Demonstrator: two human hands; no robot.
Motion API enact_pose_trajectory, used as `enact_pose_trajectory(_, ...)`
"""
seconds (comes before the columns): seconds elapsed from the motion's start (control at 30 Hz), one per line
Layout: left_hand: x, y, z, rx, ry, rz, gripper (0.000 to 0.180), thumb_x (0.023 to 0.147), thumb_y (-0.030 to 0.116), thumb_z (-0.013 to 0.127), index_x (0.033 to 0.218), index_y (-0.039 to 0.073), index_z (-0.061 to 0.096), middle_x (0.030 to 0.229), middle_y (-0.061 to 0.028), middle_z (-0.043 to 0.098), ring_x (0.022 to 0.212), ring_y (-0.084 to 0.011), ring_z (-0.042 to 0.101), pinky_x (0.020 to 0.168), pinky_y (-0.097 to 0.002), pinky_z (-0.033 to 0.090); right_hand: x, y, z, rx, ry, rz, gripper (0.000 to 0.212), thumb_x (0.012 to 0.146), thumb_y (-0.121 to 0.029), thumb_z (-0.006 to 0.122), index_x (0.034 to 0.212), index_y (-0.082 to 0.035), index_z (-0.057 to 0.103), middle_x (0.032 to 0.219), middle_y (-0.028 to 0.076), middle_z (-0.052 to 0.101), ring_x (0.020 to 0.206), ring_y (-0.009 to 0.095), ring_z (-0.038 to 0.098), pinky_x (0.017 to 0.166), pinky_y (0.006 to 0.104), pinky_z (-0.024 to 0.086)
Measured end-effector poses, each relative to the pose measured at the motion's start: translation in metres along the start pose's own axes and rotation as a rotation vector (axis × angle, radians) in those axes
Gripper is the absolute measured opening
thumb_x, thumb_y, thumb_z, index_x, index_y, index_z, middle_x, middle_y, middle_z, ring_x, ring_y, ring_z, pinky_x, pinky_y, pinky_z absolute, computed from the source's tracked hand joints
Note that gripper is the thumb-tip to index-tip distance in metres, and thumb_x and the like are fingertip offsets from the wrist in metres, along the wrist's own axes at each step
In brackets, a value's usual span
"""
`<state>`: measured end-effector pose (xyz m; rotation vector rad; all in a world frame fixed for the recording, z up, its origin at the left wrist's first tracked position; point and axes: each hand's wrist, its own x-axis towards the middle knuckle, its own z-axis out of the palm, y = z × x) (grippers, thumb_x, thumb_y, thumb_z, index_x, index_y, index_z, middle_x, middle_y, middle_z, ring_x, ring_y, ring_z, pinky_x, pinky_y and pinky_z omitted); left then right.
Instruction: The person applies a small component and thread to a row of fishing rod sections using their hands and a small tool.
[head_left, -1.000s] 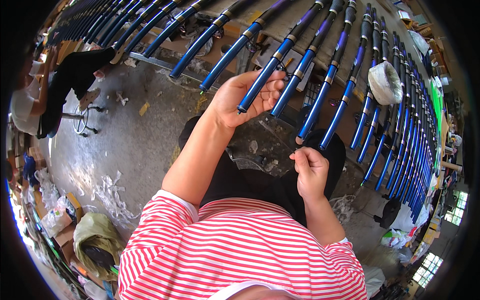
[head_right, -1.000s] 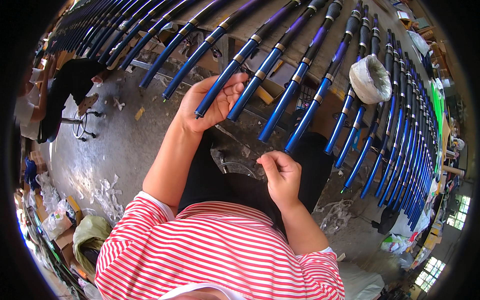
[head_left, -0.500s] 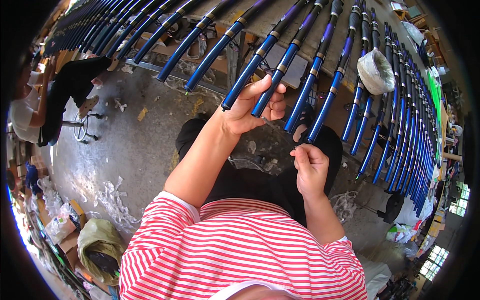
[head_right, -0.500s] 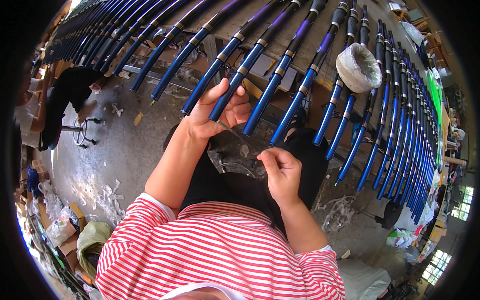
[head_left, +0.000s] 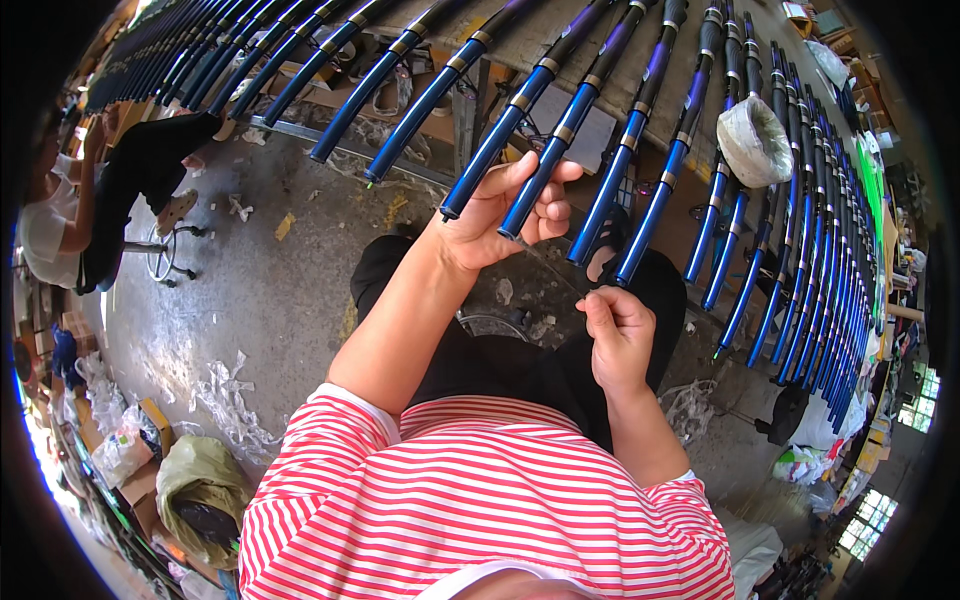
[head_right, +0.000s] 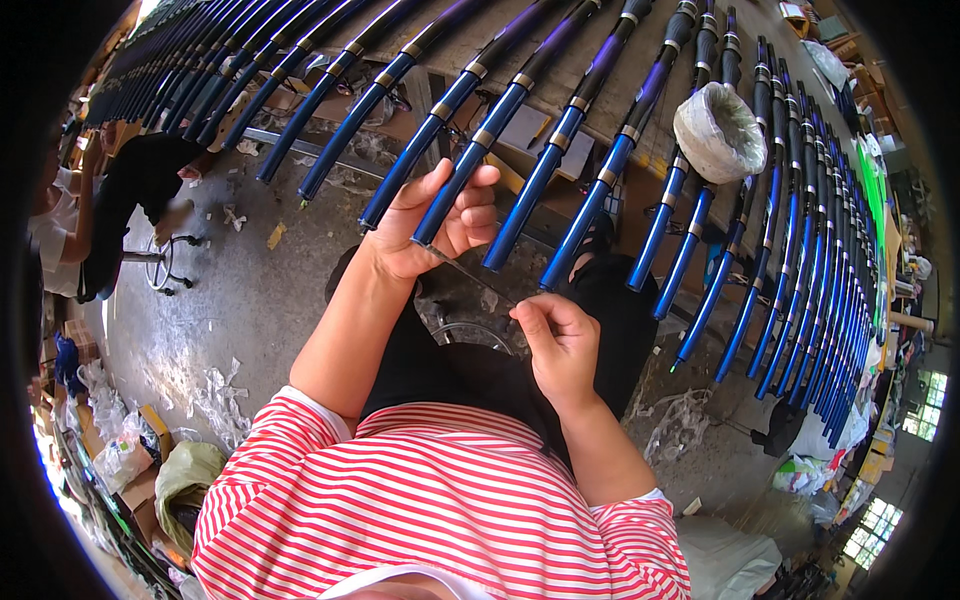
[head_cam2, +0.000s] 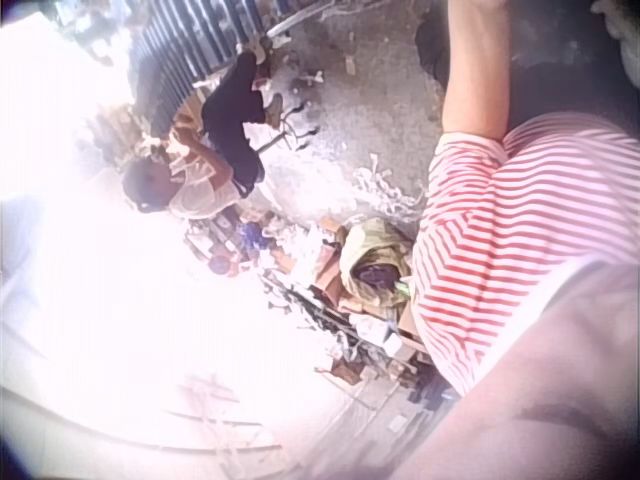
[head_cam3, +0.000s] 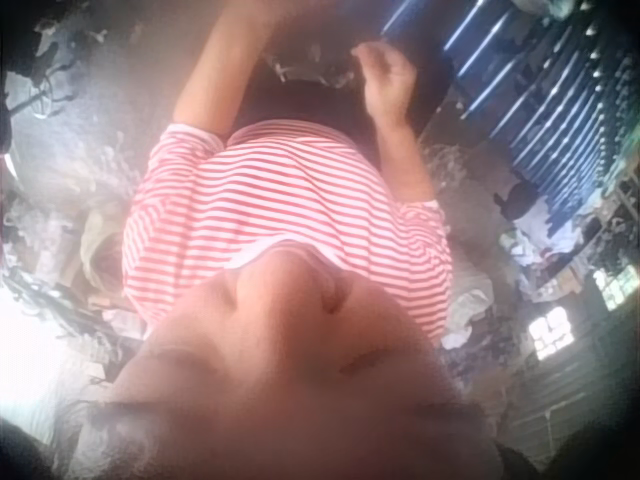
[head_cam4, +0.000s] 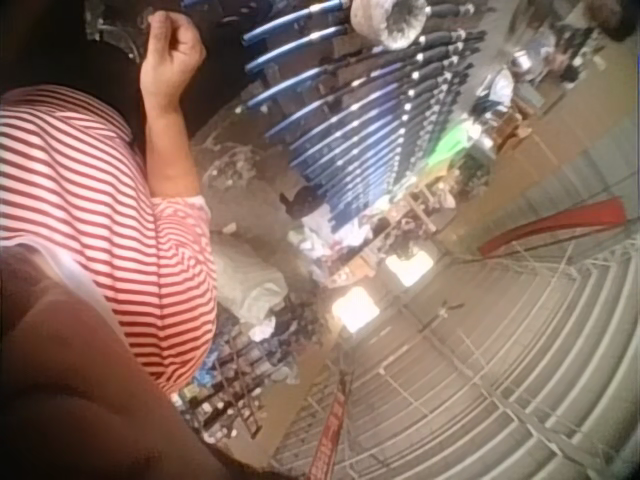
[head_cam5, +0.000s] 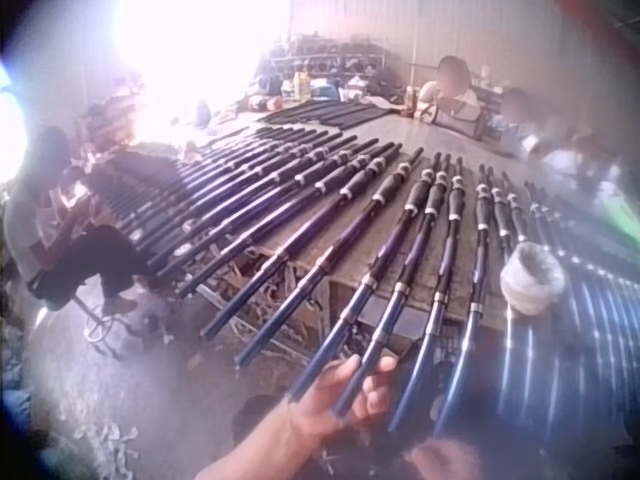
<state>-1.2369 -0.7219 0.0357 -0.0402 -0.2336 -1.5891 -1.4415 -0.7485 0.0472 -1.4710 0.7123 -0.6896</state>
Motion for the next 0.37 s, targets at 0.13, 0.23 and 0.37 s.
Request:
enact_pose_trajectory(0.13,-0.002,0.003,0.003,0.039,0.032,0.003,0.039,0.089,0.024,0.045,0.111,-0.009,0.049,0.082,-0.0116,0.062,0.076,-0.0200,0.055,0.067,-0.0285,0.047,0.000,0.001,0.000,0.010,0.002,0.001,0.014,0.082,-0.012,0.061,0.076,0.001,0.061,0.061,-0.003,0.053,0.053,0.001,0.038,0.048,0.0165,0.029)
enact_pose_trajectory(0.23,0.001,0.000,0.002,-0.007,-0.019,0.004,0.041,0.088,0.023,0.046,0.114,-0.009,0.047,0.084,-0.0123,0.062,0.077,-0.0211,0.055,0.071,-0.0292,0.046,0.001,0.002,0.001,0.021,0.000,0.004,0.014,0.081,-0.011,0.061,0.076,0.002,0.061,0.060,-0.003,0.051,0.053,0.001,0.038,0.047,0.0165,0.029)
enact_pose_trajectory(0.37,0.003,0.007,-0.022,-0.039,-0.238,-0.051,0.045,0.088,0.027,0.047,0.119,-0.005,0.044,0.102,-0.0151,0.058,0.101,-0.0262,0.051,0.086,-0.0298,0.043,0.000,0.004,0.001,0.046,-0.004,0.002,0.013,0.081,-0.011,0.061,0.077,0.002,0.061,0.059,-0.003,0.051,0.053,0.001,0.037,0.047,0.0166,0.028)
